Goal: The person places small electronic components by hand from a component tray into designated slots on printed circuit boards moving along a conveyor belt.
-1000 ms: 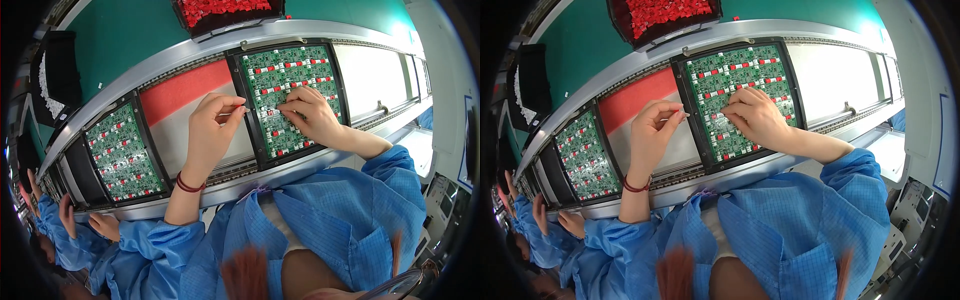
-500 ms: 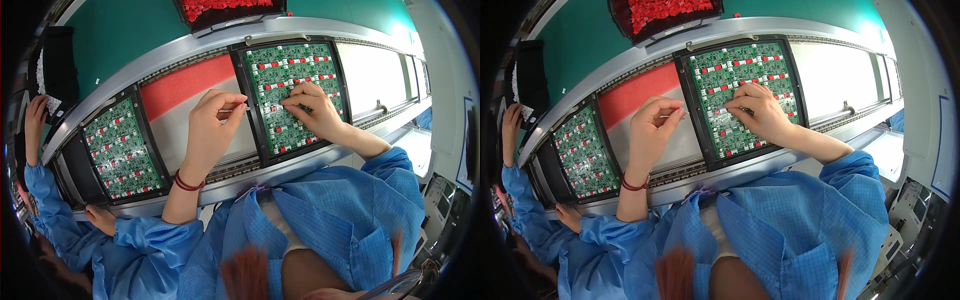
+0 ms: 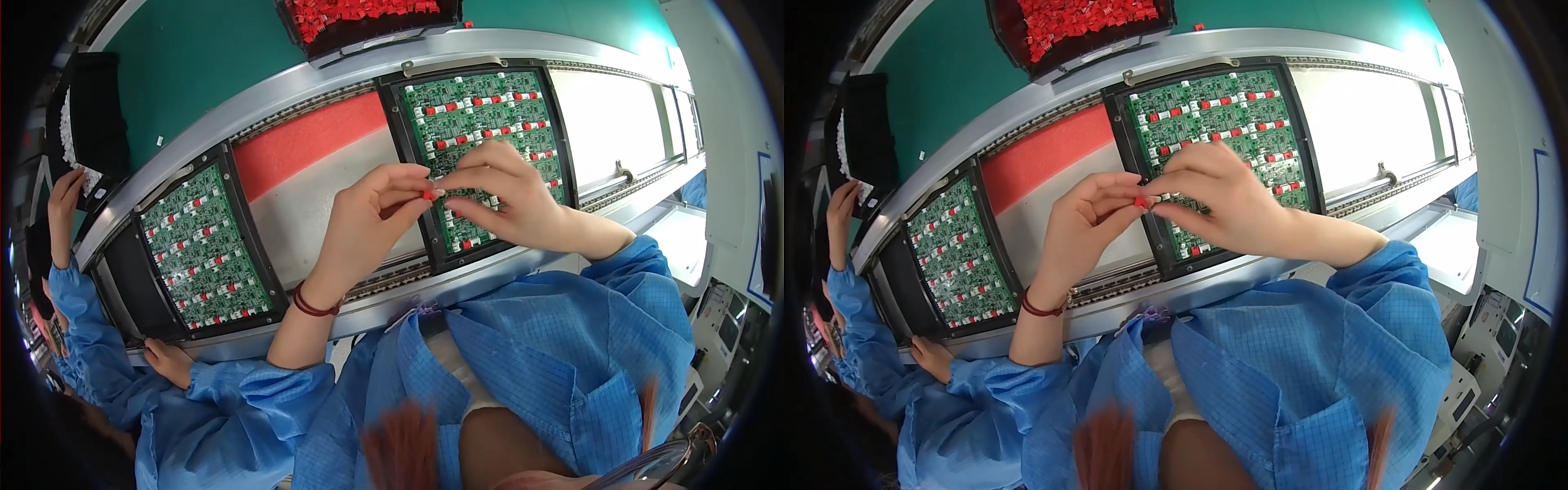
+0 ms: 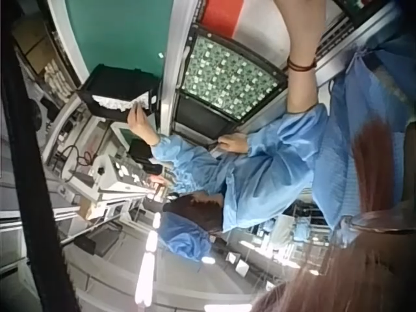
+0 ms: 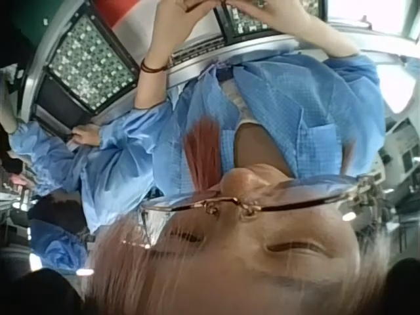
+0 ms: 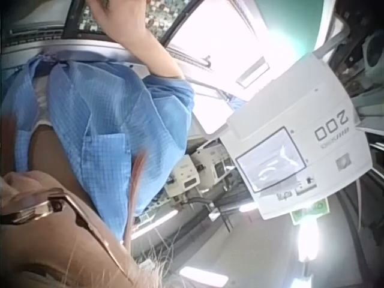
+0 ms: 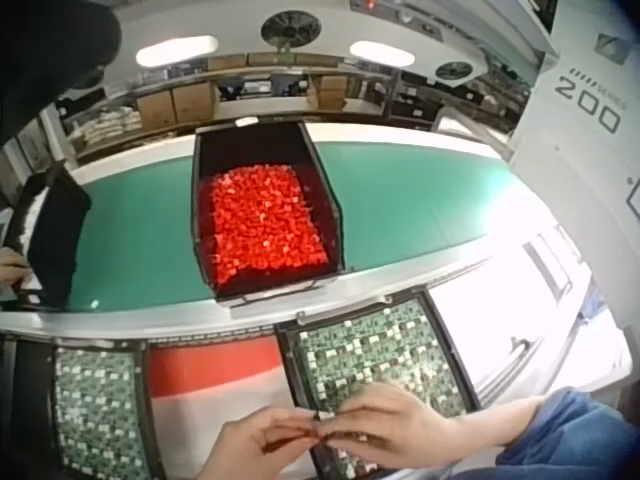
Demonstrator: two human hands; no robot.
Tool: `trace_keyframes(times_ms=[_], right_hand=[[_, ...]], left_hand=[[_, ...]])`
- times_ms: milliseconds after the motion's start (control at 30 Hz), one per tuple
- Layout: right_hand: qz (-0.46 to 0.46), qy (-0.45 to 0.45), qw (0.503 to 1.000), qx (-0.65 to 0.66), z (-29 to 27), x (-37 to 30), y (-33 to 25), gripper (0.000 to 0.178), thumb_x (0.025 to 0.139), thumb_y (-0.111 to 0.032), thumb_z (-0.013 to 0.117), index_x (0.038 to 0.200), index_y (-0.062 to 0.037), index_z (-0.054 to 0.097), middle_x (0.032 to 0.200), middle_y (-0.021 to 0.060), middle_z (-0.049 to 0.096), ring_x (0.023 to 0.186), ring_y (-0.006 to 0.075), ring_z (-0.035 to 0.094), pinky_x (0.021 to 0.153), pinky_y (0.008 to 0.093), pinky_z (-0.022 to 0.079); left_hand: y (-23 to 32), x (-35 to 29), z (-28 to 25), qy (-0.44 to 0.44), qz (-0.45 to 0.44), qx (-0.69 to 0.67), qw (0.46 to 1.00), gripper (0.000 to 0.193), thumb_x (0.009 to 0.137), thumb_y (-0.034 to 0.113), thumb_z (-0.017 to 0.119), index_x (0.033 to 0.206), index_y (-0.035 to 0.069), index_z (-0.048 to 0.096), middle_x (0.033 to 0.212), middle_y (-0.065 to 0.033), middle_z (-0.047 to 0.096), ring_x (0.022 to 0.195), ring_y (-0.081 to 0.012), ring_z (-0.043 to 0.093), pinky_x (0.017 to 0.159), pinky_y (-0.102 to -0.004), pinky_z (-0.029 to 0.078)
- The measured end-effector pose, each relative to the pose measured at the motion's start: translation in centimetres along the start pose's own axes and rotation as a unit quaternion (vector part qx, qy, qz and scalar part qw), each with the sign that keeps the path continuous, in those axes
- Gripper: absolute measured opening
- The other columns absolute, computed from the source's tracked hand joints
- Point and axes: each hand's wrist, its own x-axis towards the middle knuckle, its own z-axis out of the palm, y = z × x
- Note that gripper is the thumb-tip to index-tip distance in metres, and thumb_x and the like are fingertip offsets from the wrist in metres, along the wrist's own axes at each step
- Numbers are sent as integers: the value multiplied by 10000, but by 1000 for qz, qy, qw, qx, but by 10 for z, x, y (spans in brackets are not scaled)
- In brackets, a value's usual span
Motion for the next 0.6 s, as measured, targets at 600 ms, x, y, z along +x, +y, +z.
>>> trace_keyframes(times_ms=[600], right_hand=[[-98,58,985,-127,12,12,-13,267,622,-14,717,873,-80,654,830,16,580,691,170,517,649,299,369]], left_hand=[[2,-7,-2,-31,54,-59,996,268,913,0,490,1180,-16,476,1087,-92,584,983,-127,586,833,-237,473]])
